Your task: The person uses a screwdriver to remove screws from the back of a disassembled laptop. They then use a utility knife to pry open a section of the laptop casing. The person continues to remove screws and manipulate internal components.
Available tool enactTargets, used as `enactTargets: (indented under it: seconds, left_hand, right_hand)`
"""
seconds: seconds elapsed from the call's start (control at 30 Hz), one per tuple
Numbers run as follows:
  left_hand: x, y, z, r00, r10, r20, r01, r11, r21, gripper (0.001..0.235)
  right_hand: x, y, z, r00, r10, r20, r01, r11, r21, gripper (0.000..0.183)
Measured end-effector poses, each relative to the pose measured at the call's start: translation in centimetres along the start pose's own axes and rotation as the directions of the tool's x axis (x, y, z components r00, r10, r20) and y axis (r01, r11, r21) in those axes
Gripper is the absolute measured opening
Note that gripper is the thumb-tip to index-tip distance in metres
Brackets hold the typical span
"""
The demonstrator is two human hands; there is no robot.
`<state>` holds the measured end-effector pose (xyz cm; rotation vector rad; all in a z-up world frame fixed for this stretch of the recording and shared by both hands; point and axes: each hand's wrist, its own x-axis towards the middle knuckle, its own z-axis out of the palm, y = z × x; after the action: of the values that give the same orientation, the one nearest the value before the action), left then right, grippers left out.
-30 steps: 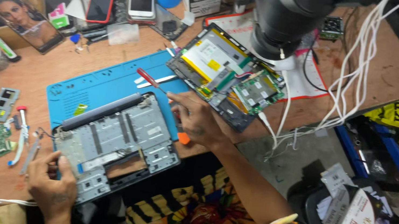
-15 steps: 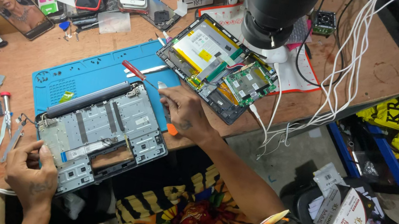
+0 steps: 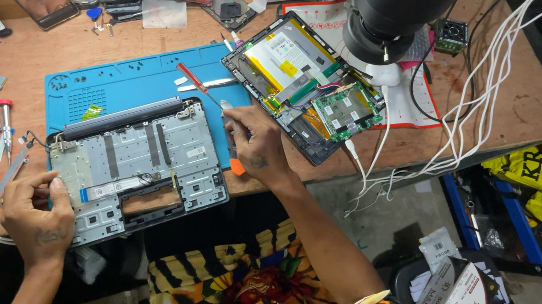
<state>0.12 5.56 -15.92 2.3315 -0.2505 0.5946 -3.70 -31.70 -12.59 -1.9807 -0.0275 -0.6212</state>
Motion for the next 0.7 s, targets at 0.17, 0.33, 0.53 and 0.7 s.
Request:
enactTargets:
  seconds: [0.17, 0.33, 0.53, 0.7]
  left_hand:
    - [0.1, 0.1, -0.1, 1.000, 0.000, 0.000, 0.000, 1.000, -0.002, 0.010]
    - [0.1, 0.3, -0.1, 1.000, -0.011, -0.004, 0.011, 1.000, -0.014, 0.012]
    - [0.3, 0.2, -0.1, 1.000, 0.020, -0.023, -0.020, 1.000, 0.002, 0.008]
    - [0.5, -0.7, 0.5, 0.993, 0.075, -0.092, -0.080, 0.995, -0.051, 0.012]
  right_hand:
    - [-0.1, 0.2, -0.1, 0.996, -0.086, -0.015, 0.085, 0.993, -0.080, 0.021]
    - [-0.3, 0.0, -0.1, 0.998, -0.065, -0.018, 0.063, 0.995, -0.074, 0.021]
    - [-0.4, 0.0, -0.1, 0.993, -0.108, -0.046, 0.103, 0.990, -0.095, 0.018]
    - [-0.4, -1.0, 0.4, 0.998, -0.062, 0.008, 0.062, 0.993, -0.101, 0.019]
